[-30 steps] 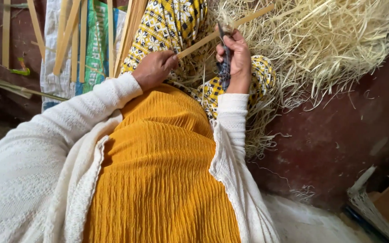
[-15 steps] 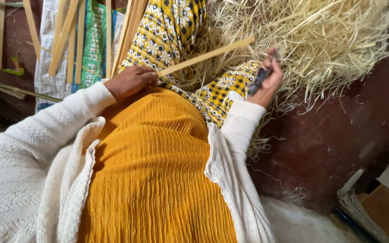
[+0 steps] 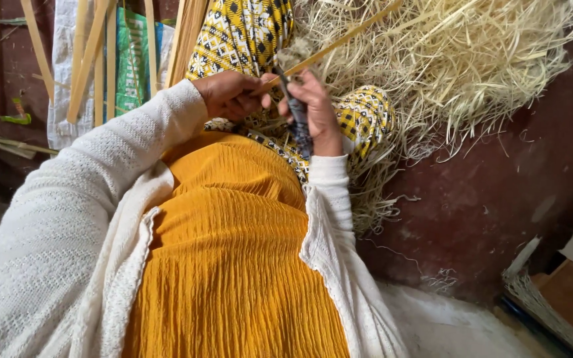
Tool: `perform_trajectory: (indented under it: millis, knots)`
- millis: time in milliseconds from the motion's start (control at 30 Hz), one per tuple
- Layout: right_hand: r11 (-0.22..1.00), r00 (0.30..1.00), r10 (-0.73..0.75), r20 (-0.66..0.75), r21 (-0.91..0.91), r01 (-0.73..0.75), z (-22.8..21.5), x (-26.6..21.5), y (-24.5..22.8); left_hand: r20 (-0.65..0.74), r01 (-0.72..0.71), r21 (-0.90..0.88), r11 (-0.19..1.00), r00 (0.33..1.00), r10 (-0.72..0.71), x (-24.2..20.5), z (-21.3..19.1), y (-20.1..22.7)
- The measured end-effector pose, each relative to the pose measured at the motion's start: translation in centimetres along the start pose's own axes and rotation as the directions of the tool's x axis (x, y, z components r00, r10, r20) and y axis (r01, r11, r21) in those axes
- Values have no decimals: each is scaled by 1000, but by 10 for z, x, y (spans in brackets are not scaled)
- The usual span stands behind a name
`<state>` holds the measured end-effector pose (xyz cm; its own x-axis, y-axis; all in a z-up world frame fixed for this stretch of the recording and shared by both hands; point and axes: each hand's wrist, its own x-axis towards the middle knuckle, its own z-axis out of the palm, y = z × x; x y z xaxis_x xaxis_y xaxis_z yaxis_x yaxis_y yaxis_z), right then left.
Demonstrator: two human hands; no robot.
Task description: A person sitting on the floor uses a small knife to shave thin strips from a piece of bamboo to prepare it for weaving.
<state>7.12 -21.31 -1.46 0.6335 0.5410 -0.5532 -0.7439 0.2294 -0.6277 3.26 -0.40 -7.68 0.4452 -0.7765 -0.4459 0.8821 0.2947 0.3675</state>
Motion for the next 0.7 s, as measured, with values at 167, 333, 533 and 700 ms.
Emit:
perform_trajectory:
  millis: [167, 333, 533, 700]
  knots:
    - [998, 999, -52, -15, -32, 51, -44, 20, 39, 31, 23, 30, 999, 999, -24, 5, -7, 0]
    - [994, 993, -107, -45, 9, 107, -80, 28, 52, -17, 9, 76, 997, 1000, -8, -1, -7, -3]
    - [991, 991, -132, -38, -1, 132, -60, 22, 34, -20, -9, 60, 998, 1000, 10, -1, -7, -3]
    - [990, 989, -138, -60, -27, 136, -56, 17, 26, -30, 28, 38, 999, 999, -27, -5, -10, -4]
